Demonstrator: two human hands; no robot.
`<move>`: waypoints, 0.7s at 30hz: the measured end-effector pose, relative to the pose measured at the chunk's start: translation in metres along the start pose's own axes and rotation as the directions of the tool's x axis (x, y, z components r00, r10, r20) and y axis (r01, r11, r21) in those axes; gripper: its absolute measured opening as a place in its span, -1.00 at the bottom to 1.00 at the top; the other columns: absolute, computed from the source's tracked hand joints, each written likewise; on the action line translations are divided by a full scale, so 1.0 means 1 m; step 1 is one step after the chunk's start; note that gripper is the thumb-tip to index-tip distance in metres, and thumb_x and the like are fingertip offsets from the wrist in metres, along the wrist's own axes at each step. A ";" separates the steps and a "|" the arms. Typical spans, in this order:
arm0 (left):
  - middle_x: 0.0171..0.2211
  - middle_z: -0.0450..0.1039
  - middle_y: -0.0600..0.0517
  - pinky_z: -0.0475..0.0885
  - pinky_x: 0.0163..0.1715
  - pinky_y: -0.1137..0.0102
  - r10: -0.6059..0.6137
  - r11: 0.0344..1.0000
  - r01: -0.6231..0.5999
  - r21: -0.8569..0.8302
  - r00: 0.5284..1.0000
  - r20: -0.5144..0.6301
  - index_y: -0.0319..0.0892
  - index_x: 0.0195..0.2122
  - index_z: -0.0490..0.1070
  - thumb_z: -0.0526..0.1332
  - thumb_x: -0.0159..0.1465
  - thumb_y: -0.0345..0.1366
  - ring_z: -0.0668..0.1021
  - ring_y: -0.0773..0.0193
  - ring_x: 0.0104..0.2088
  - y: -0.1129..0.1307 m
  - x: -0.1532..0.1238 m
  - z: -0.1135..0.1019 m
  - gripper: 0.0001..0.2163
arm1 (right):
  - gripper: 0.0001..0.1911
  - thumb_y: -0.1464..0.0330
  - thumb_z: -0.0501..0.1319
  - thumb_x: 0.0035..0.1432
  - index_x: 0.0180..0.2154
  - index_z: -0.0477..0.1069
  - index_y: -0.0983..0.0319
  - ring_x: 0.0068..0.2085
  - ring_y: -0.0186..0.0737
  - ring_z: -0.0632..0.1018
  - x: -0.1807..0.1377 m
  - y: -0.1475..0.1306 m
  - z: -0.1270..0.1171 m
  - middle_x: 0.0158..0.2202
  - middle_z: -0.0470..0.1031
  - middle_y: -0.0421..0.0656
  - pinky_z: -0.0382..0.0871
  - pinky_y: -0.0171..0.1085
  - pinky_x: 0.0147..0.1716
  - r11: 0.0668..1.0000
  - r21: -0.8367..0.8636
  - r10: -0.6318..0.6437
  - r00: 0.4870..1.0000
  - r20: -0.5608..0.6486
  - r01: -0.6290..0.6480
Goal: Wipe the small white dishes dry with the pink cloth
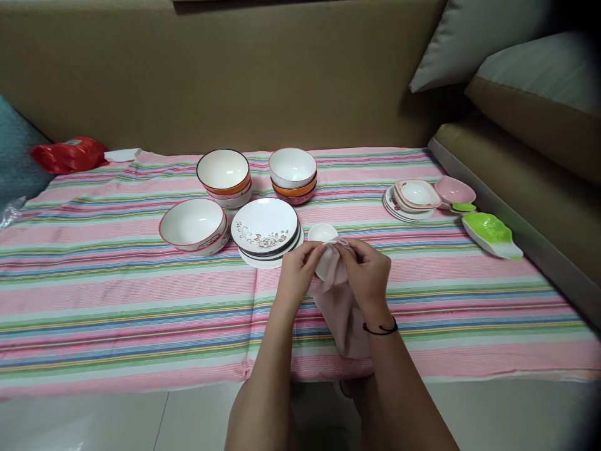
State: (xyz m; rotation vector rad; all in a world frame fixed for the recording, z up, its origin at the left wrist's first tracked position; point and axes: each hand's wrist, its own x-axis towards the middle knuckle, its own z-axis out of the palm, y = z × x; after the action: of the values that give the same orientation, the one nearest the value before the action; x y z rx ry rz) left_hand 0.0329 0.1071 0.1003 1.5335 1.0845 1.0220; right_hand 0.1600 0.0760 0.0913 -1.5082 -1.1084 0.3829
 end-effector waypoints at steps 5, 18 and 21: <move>-0.43 0.43 0.03 0.35 -0.54 0.50 -0.085 0.965 0.097 -0.243 0.995 0.060 -0.19 -0.17 0.36 0.20 0.17 -0.11 0.46 0.32 -0.43 -0.002 -0.001 0.002 -0.70 | -0.71 0.33 0.12 0.13 -0.16 0.53 0.23 -0.18 -0.13 0.56 0.001 0.003 -0.001 -0.20 0.57 -0.10 0.41 -0.19 -0.16 0.999 0.008 0.031 0.998 -0.062 -0.031; -0.36 0.51 -0.01 0.36 -0.49 0.47 -0.003 0.997 0.006 -0.082 0.999 0.045 -0.20 -0.23 0.52 0.17 0.19 -0.12 0.47 0.33 -0.44 -0.004 0.000 -0.006 -0.72 | -0.78 0.23 0.29 -0.03 -0.36 0.56 0.24 -0.38 -0.19 0.55 0.002 0.002 -0.003 -0.41 0.57 -0.15 0.42 -0.25 -0.36 0.998 0.054 0.045 0.999 0.011 -0.045; -0.33 0.51 -0.03 0.38 -0.48 0.47 -0.018 0.992 0.021 -0.121 0.999 0.030 -0.21 -0.23 0.51 0.18 0.19 -0.12 0.49 0.30 -0.40 -0.005 0.000 -0.004 -0.72 | -0.77 0.30 0.18 0.09 -0.24 0.55 0.20 -0.26 -0.16 0.57 0.001 0.002 -0.002 -0.28 0.59 -0.14 0.42 -0.22 -0.24 0.998 0.056 -0.016 0.998 0.055 0.013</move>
State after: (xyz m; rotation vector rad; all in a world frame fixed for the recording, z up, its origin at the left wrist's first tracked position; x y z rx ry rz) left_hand 0.0285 0.1091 0.0966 1.4328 0.9974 1.0309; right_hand 0.1629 0.0761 0.0908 -1.4480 -1.1426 0.4446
